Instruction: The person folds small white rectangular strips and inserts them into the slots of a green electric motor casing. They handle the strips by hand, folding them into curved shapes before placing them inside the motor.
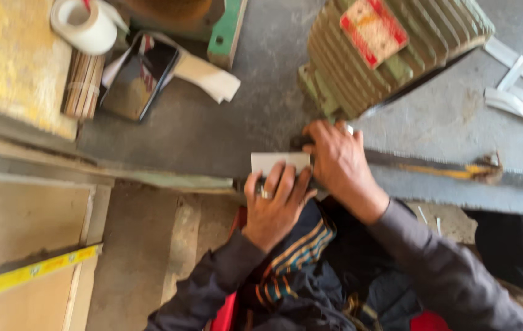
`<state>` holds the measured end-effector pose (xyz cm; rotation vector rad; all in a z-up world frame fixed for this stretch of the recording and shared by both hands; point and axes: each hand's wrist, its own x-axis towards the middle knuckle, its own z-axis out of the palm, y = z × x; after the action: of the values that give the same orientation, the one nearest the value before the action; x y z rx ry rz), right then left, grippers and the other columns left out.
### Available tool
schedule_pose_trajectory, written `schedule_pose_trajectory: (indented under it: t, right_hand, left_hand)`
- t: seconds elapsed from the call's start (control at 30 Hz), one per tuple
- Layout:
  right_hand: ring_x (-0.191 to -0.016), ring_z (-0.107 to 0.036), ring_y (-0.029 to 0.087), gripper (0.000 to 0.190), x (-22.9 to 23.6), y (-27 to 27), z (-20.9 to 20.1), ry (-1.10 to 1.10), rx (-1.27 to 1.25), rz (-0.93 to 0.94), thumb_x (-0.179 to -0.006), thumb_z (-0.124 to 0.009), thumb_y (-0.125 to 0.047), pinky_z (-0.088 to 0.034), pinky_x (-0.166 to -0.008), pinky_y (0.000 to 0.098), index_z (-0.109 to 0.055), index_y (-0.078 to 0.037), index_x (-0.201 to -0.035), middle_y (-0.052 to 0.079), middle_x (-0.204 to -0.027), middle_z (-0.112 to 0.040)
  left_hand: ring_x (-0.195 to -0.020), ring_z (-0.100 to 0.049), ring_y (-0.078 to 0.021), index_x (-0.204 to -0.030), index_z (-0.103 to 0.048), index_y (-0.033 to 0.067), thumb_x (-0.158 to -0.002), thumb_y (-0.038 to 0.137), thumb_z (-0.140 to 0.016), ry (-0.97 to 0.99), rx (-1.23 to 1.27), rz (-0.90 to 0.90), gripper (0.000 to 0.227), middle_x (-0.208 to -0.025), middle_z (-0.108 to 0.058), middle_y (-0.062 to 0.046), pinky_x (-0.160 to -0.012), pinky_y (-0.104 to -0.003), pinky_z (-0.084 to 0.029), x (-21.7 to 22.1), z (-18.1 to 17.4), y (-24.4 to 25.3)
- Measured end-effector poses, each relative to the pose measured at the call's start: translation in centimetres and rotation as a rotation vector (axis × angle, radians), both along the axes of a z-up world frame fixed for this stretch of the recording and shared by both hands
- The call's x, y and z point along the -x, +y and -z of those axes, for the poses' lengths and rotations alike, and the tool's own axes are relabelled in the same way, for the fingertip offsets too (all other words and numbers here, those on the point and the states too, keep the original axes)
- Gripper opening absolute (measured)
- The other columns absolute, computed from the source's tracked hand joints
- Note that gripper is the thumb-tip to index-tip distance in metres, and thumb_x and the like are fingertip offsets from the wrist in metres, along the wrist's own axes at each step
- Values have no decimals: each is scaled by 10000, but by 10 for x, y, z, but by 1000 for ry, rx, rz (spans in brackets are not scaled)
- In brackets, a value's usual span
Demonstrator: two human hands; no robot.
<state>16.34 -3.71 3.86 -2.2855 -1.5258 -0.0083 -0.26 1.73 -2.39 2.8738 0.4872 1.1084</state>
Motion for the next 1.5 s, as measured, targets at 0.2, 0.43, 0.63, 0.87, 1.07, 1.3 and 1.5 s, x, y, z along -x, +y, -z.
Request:
schedule_pose_trajectory:
  t: [0.2, 0.43, 0.63, 0.87, 1.07, 1.3, 1.5]
  right_hand:
    - [-981, -610, 355, 173, -2, -20, -4, 21, -194, -63, -914, -705, -137, -442, -860, 475, -696, -75, -1075, 105, -983, -690]
    - [-995, -611, 271, 256, 20, -43, 0, -133, -276, -145, -838, -674, -13, -426, -901, 431, -732, -80, -1078, 44, -1038, -700]
    - [-1033, -573, 255, 283, 22, -43, 6, -160, -362, -88, -840, -680, -10, -415, -915, 408, -734, -89, -1107, 23, -1058, -678]
    - [-1044, -559, 266, 408, 22, -47, 5, -251, -278, -140, -801, -652, 3, -416, -909, 422, -712, -43, -1202, 53, -1132, -633]
    - [-1062, -566, 275, 465, 21, -45, 5, -285, -255, -165, -751, -645, 10, -449, -937, 422, -695, -20, -1212, 69, -1119, -616]
    - [-1062, -581, 292, 504, 20, -47, 4, -253, -244, -225, -714, -652, 12, -471, -930, 412, -684, 17, -1217, 96, -1114, -617]
    - [-1072, -591, 292, 517, 19, -50, 5, -244, -247, -252, -670, -656, 34, -484, -928, 425, -699, 15, -1185, 95, -1131, -633]
  left_hand:
    - [-1274, -560, -254, -1312, -675, 91, -1007, 397, -675, -90, 82, 28, 432, -1267, -595, -102, -1086, -546, -353, 2, -9, -3]
    - [-1184, -637, -265, -1175, -685, 5, -865, 146, -634, -75, 231, 115, 344, -1178, -666, -128, -1052, -477, -392, 9, -33, 8]
    - [-923, -694, -283, -1045, -730, 152, -918, 116, -667, 61, 519, 59, 147, -1015, -719, -53, -829, -441, -485, -26, -53, 53]
    - [-1045, -713, -249, -993, -787, 241, -754, 469, -863, 704, 784, 105, 340, -1042, -773, -36, -919, -396, -542, -86, -70, 103]
    - [-1079, -696, -262, -1002, -758, 217, -700, 422, -900, 794, 713, 132, 392, -1077, -762, -33, -916, -426, -535, -100, -66, 104]
    - [-1097, -688, -299, -1001, -762, 200, -704, 276, -826, 809, 759, 38, 313, -1091, -751, -81, -928, -432, -539, -106, -64, 98]
    - [-1107, -680, -316, -1001, -754, 203, -723, 220, -755, 803, 773, 9, 278, -1108, -743, -86, -930, -459, -535, -107, -68, 93]
